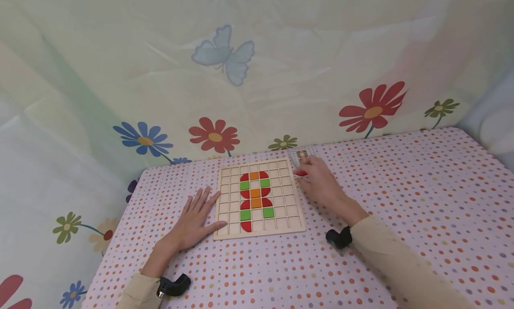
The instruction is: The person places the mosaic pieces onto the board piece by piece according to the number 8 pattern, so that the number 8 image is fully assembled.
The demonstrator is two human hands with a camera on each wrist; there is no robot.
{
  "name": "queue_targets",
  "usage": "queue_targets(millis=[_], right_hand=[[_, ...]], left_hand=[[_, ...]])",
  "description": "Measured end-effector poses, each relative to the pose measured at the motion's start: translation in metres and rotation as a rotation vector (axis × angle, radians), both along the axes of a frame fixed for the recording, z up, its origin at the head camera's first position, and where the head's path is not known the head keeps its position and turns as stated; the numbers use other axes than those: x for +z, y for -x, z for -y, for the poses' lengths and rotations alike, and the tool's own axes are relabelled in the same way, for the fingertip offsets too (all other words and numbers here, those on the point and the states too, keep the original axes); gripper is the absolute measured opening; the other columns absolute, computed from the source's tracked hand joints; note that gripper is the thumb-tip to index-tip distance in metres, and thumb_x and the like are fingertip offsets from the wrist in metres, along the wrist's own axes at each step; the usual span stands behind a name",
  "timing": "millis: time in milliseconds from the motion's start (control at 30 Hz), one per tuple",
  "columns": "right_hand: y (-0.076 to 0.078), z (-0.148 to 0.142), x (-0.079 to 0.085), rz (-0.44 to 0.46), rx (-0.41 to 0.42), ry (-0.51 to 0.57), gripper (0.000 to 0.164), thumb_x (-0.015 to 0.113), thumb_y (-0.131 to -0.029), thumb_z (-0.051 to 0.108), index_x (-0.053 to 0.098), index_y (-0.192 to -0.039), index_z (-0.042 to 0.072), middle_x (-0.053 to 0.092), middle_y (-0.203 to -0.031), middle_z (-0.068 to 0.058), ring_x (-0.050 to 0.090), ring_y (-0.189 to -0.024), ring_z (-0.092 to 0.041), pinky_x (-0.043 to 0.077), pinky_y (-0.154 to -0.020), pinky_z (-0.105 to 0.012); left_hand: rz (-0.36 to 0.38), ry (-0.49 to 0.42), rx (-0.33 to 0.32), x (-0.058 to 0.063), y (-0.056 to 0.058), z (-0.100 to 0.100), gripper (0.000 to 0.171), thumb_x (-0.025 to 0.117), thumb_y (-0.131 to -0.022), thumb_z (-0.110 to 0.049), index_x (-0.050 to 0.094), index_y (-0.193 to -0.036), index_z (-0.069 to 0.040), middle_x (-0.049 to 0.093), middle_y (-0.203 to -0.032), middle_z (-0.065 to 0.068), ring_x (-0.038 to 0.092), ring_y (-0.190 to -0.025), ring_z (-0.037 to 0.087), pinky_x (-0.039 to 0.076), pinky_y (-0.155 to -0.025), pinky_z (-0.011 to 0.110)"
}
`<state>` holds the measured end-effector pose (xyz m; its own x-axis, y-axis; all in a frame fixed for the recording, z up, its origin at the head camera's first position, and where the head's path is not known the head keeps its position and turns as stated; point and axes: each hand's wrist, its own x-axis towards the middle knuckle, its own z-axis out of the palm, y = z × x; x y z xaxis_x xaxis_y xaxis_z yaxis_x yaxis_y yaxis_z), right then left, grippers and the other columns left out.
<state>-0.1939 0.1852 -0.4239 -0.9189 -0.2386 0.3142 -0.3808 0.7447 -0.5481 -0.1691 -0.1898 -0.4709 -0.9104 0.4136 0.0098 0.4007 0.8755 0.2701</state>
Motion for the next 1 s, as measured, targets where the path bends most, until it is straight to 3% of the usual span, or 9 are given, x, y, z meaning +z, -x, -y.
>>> queue_targets(millis=[133,300,567,1000], right_hand=[[0.010,-0.044,-0.008,0.052,-0.078,-0.059,0.025,0.078,-0.091,0.003,0.073,-0.112,-0.010,0.057,-0.114,-0.027,0.054,-0.106,-0.044,0.049,-0.089,-0.060],[0.012,-0.073,-0.017,0.168,-0.140,-0.040,0.032,0.080,-0.093,0.010,0.072,-0.114,-0.012,0.061,-0.108,-0.026,0.062,-0.095,-0.040,0.055,-0.080,-0.054],[0.013,-0.072,-0.009,0.247,-0.211,-0.021,0.035,0.080,-0.092,0.010,0.070,-0.119,-0.012,0.068,-0.108,-0.027,0.062,-0.092,-0.035,0.052,-0.075,-0.042],[0.011,-0.075,-0.008,0.214,-0.218,0.041,0.032,0.085,-0.086,0.005,0.074,-0.112,-0.011,0.071,-0.101,-0.025,0.066,-0.087,-0.034,0.050,-0.066,-0.029]], left_hand=[[0.002,0.008,-0.001,-0.001,0.000,0.002,0.092,0.056,-0.097,-0.068,0.023,-0.169,-0.021,0.009,-0.176,0.012,0.000,-0.162,0.034,0.001,-0.129,0.057],[0.005,0.010,-0.001,-0.001,0.000,0.002,0.092,0.056,-0.096,-0.069,0.024,-0.169,-0.022,0.009,-0.176,0.011,0.001,-0.162,0.034,0.001,-0.129,0.057],[0.010,0.006,0.005,0.002,-0.002,0.002,0.092,0.057,-0.097,-0.068,0.024,-0.169,-0.021,0.010,-0.175,0.012,0.001,-0.162,0.034,0.001,-0.129,0.058],[0.028,-0.005,0.003,0.002,0.000,0.000,0.092,0.056,-0.097,-0.068,0.021,-0.169,-0.023,0.007,-0.176,0.012,-0.002,-0.162,0.034,-0.001,-0.129,0.057]])
